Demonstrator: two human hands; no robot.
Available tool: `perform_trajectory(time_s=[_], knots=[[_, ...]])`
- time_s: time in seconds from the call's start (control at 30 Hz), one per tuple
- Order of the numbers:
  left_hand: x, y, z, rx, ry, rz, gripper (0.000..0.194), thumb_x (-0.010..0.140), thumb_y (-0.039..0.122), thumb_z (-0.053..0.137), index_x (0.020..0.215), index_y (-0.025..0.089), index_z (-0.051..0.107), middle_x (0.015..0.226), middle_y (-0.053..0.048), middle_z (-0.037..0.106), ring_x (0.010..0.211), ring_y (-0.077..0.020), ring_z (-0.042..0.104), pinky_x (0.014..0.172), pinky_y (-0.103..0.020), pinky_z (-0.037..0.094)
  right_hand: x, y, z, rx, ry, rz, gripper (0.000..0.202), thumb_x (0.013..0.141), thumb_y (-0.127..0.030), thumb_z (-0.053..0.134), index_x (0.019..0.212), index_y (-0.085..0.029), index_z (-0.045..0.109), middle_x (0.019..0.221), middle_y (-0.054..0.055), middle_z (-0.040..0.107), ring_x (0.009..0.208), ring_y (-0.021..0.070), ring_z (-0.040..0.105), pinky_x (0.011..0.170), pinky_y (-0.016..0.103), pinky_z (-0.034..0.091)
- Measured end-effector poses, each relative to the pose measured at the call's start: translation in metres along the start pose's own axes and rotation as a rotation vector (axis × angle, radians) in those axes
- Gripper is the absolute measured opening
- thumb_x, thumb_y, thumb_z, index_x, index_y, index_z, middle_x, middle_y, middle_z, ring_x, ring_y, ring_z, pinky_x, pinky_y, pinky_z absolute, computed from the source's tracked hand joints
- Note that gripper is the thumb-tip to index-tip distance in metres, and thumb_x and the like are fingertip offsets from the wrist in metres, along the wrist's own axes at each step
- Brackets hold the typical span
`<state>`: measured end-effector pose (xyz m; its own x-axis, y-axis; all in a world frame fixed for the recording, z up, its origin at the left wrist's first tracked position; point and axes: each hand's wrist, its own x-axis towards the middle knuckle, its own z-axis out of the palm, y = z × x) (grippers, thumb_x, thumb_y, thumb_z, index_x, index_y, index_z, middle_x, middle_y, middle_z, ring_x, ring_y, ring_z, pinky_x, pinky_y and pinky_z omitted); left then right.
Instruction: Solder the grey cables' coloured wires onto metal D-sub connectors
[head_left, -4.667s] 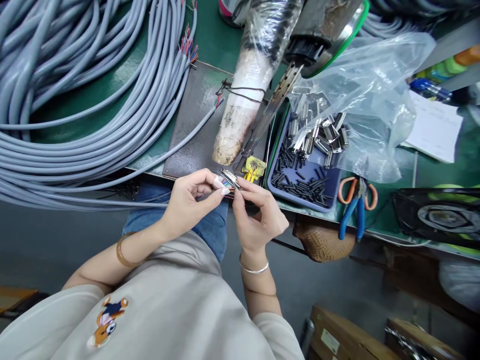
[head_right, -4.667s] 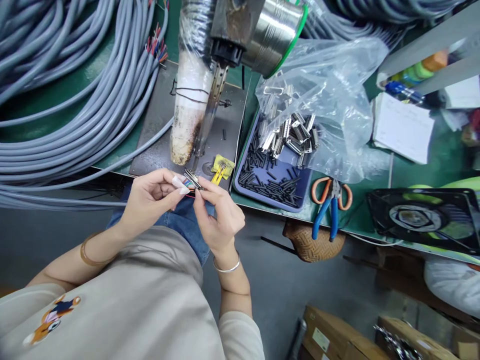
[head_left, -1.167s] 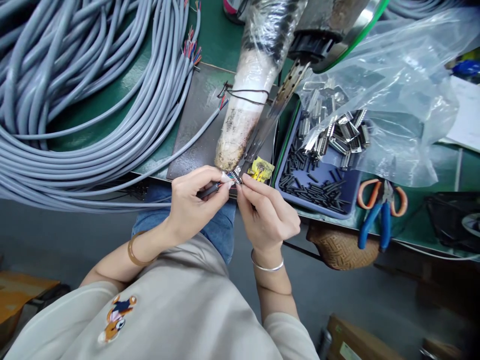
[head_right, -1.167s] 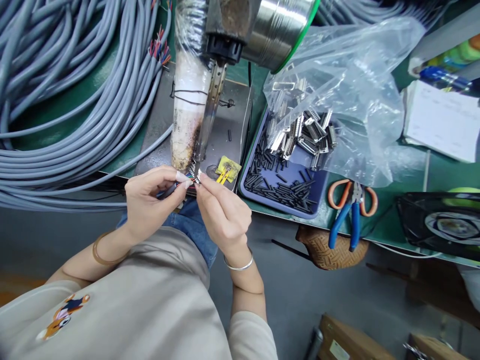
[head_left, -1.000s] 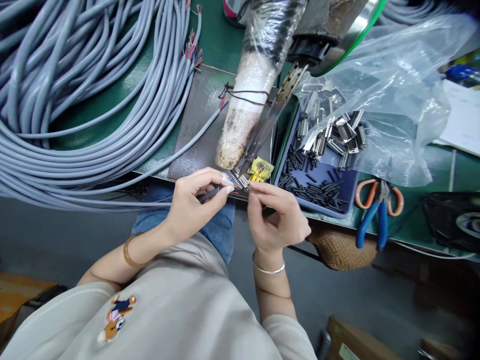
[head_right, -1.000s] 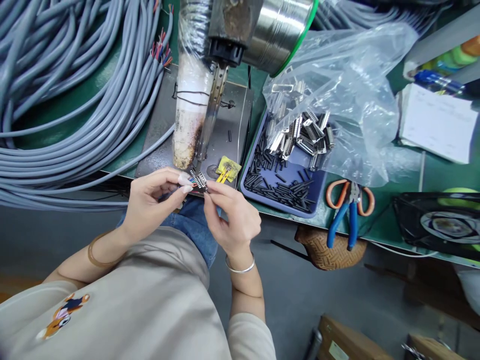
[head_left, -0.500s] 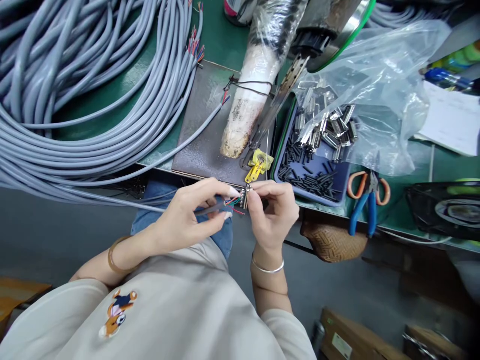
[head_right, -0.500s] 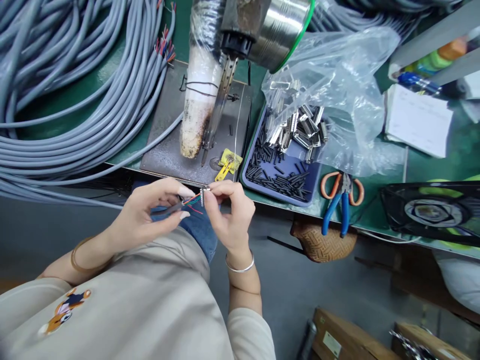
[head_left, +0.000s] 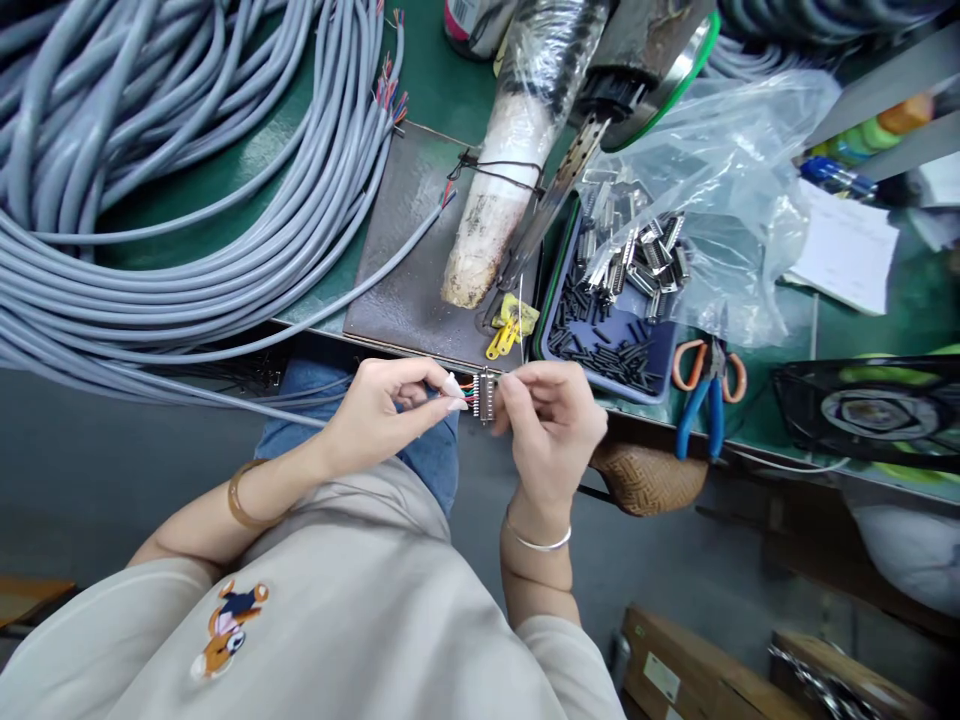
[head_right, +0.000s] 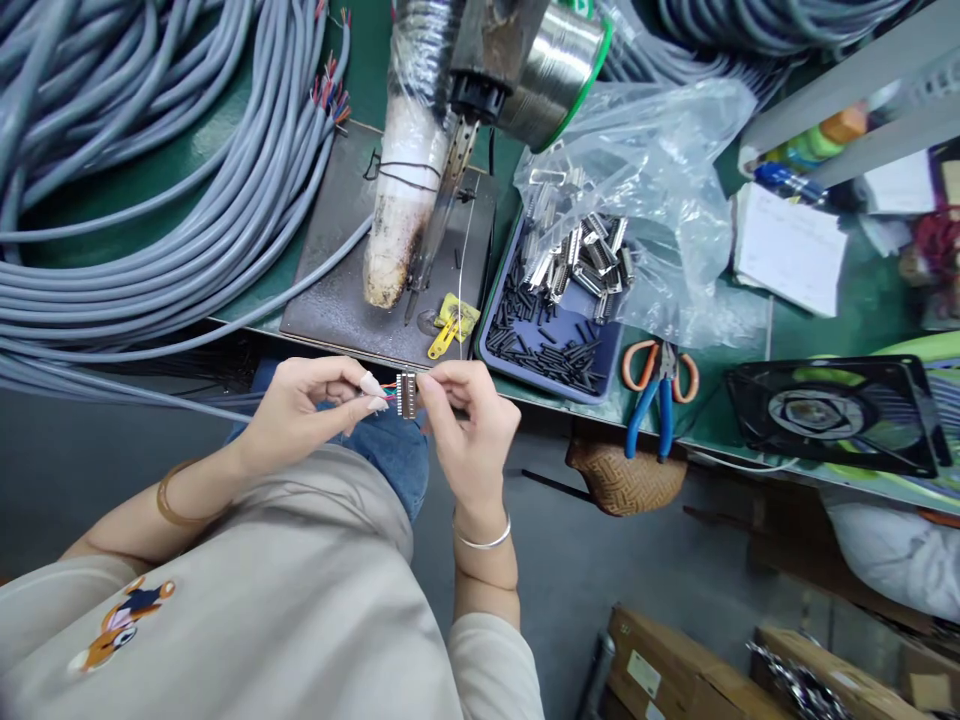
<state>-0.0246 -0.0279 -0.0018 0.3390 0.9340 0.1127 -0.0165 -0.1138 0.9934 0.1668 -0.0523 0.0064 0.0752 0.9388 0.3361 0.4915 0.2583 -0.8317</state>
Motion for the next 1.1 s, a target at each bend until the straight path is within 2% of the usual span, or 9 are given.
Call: perform_trajectory(time_s=[0.13,0.3,0.47,0.53,0.6,0.67,0.77,0.97,1.1], knots=[[0.001,0.000,0.000,-0.046,0.025,-0.029,0.008,0.086,0.017,0.075,0.081,0.012,0.075,0.074,-0.004,0.075,0.051,-0.0059,0.053,0.048,-0.017,0.043,-0.005,-0.007,-0.006,-0.337,-0.038,-0.325,0.019,0.099,-0.020,0.069,0.117,-0.025,0.070,0.064,-0.008,0.065,0.047,0.0067,0.052,0.053,0.022,0.043],[0.002,0.001,0.004,-0.050,0.049,-0.030,0.008,0.087,0.020,0.075,0.081,0.014,0.074,0.071,-0.001,0.071,0.056,-0.0071,0.056,0.052,-0.017,0.047,-0.005,-0.005,-0.002,-0.544,-0.106,-0.537,0.003,0.100,-0.017,0.066,0.101,-0.020,0.067,0.066,-0.004,0.069,0.050,0.0086,0.052,0.054,0.027,0.038],[0.006,0.001,0.005,-0.245,0.137,-0.202,0.016,0.081,0.024,0.079,0.078,0.014,0.067,0.067,0.001,0.062,0.047,-0.0048,0.050,0.043,-0.016,0.040,-0.008,0.002,-0.001,-0.445,0.289,-0.424,0.005,0.099,-0.022,0.066,0.095,-0.023,0.069,0.066,-0.006,0.064,0.047,0.0088,0.049,0.051,0.025,0.040],[0.008,0.000,0.004,-0.302,0.147,-0.243,0.019,0.078,0.023,0.082,0.077,0.014,0.065,0.064,0.003,0.059,0.045,-0.0043,0.049,0.042,-0.016,0.040,-0.008,0.002,-0.002,-0.238,0.471,-0.385,0.010,0.100,-0.027,0.064,0.107,-0.026,0.071,0.065,-0.007,0.058,0.042,0.0085,0.046,0.042,0.024,0.037],[0.009,-0.001,0.004,-0.328,0.144,-0.261,0.021,0.076,0.023,0.084,0.076,0.014,0.064,0.064,0.002,0.060,0.045,-0.0042,0.050,0.042,-0.015,0.042,-0.009,0.002,-0.002,-0.101,0.523,-0.367,0.025,0.101,-0.026,0.062,0.125,-0.030,0.066,0.068,-0.008,0.061,0.041,0.0098,0.052,0.037,0.023,0.038],[0.010,-0.002,0.003,-0.331,0.146,-0.259,0.023,0.075,0.024,0.085,0.076,0.014,0.064,0.063,0.002,0.061,0.045,-0.0044,0.051,0.042,-0.015,0.043,-0.011,0.003,0.000,-0.103,0.463,-0.355,0.039,0.100,-0.020,0.063,0.136,-0.032,0.059,0.078,-0.006,0.072,0.053,0.0136,0.068,0.046,0.027,0.055],[0.013,-0.001,0.002,-0.313,0.124,-0.251,0.027,0.077,0.028,0.087,0.076,0.015,0.063,0.061,0.002,0.062,0.044,-0.0045,0.051,0.040,-0.014,0.042,-0.015,0.008,0.002,-0.216,0.360,-0.360,0.037,0.096,-0.013,0.068,0.129,-0.029,0.064,0.091,-0.003,0.081,0.078,0.0195,0.081,0.074,0.037,0.070],[0.017,-0.001,0.001,-0.273,0.062,-0.221,0.030,0.079,0.032,0.088,0.078,0.016,0.063,0.056,0.005,0.057,0.042,-0.0044,0.048,0.038,-0.015,0.036,-0.011,0.016,0.012,-0.322,0.146,-0.404,0.014,0.095,-0.016,0.071,0.103,-0.024,0.065,0.099,0.002,0.083,0.086,0.0168,0.082,0.076,0.027,0.067],[0.016,-0.006,0.006,-0.131,0.144,-0.121,0.015,0.083,0.020,0.078,0.079,0.016,0.064,0.064,0.002,0.062,0.047,-0.0055,0.051,0.042,-0.017,0.039,-0.007,0.017,0.025,-0.316,0.153,-0.395,0.016,0.093,-0.012,0.072,0.097,-0.024,0.062,0.106,0.005,0.083,0.088,0.0158,0.081,0.077,0.026,0.065]])
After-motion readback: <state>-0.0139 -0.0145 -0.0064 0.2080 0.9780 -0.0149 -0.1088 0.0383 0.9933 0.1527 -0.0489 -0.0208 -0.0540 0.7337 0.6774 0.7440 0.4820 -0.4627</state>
